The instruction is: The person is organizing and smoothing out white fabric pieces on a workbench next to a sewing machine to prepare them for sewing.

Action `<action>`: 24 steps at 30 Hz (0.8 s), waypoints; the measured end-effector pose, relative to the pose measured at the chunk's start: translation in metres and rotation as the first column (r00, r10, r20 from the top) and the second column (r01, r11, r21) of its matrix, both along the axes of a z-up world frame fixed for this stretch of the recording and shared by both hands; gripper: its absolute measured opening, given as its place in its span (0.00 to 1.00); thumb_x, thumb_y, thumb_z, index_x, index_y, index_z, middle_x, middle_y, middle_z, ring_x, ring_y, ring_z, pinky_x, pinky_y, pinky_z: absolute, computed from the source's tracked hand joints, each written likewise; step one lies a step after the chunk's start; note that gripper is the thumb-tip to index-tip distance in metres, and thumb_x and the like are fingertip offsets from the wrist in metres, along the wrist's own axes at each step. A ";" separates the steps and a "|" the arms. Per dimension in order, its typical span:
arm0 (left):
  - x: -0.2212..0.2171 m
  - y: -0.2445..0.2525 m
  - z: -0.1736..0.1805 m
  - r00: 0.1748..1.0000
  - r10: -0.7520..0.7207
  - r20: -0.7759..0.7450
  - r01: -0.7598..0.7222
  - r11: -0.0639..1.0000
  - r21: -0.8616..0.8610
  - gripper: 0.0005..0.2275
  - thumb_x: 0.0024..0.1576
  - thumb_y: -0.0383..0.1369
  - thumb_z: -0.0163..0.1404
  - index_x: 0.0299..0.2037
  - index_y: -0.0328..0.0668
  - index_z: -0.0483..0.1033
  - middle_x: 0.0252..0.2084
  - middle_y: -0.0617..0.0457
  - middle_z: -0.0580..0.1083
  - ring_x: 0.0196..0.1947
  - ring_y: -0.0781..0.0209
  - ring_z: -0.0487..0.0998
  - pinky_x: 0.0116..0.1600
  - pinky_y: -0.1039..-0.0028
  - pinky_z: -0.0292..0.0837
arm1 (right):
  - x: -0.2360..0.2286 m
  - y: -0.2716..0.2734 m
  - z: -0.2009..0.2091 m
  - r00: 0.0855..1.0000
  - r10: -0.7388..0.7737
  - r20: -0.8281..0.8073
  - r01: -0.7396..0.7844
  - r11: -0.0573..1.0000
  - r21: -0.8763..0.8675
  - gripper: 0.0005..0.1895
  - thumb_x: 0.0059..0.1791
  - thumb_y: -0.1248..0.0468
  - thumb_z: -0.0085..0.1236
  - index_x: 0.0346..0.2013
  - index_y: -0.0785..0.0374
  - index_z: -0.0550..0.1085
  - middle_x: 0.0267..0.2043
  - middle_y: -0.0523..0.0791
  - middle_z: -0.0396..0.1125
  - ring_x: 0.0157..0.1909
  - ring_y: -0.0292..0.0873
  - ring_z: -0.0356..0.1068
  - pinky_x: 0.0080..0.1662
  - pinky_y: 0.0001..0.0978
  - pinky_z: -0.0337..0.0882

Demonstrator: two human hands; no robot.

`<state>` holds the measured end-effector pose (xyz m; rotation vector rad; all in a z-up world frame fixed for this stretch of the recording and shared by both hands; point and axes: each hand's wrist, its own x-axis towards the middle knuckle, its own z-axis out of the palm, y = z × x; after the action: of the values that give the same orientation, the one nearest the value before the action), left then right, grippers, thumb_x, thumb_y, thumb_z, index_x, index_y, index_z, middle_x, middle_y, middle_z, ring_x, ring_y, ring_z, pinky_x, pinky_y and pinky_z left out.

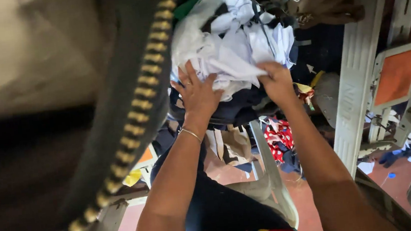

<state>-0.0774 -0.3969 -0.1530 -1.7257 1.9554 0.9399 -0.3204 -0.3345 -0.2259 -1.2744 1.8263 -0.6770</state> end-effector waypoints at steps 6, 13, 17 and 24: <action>-0.002 -0.004 -0.005 0.999 0.041 -0.017 -0.042 0.998 -0.040 0.23 0.53 0.50 0.58 0.58 0.60 0.77 0.77 0.34 0.40 0.75 0.23 0.32 0.70 0.25 0.32 | 0.029 0.016 0.030 0.989 0.064 0.136 -0.083 0.987 0.137 0.19 0.47 0.69 0.60 0.53 0.54 0.78 0.50 0.52 0.73 0.57 0.56 0.71 0.61 0.47 0.67; 0.005 -0.017 -0.012 0.962 0.246 -0.122 -0.245 0.969 0.026 0.19 0.64 0.46 0.40 0.57 0.51 0.77 0.78 0.46 0.45 0.76 0.33 0.44 0.67 0.36 0.52 | 0.060 0.006 0.028 0.956 0.266 0.124 -0.274 0.961 0.048 0.21 0.52 0.70 0.54 0.58 0.51 0.79 0.43 0.51 0.74 0.51 0.57 0.72 0.57 0.46 0.69; 0.006 -0.013 -0.026 0.843 0.443 -0.304 -0.444 0.893 0.071 0.25 0.60 0.57 0.46 0.56 0.49 0.79 0.79 0.46 0.47 0.76 0.38 0.53 0.70 0.46 0.58 | 0.064 0.027 0.021 0.943 0.312 -0.120 -0.316 0.949 -0.019 0.19 0.49 0.66 0.58 0.54 0.46 0.81 0.44 0.48 0.72 0.53 0.54 0.71 0.57 0.42 0.70; 0.020 -0.013 -0.013 0.620 0.319 -0.717 -0.623 0.756 -0.203 0.05 0.53 0.33 0.61 0.36 0.44 0.84 0.62 0.45 0.73 0.63 0.41 0.70 0.67 0.55 0.65 | 0.077 0.033 0.055 0.970 0.208 -0.126 -0.238 0.923 -0.303 0.27 0.54 0.61 0.56 0.69 0.55 0.69 0.64 0.53 0.60 0.67 0.59 0.56 0.68 0.52 0.54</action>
<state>-0.0573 -0.4098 -0.1656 -2.5531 2.2726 1.5595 -0.2438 -0.3014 -0.1707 -1.7212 1.6522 -0.8176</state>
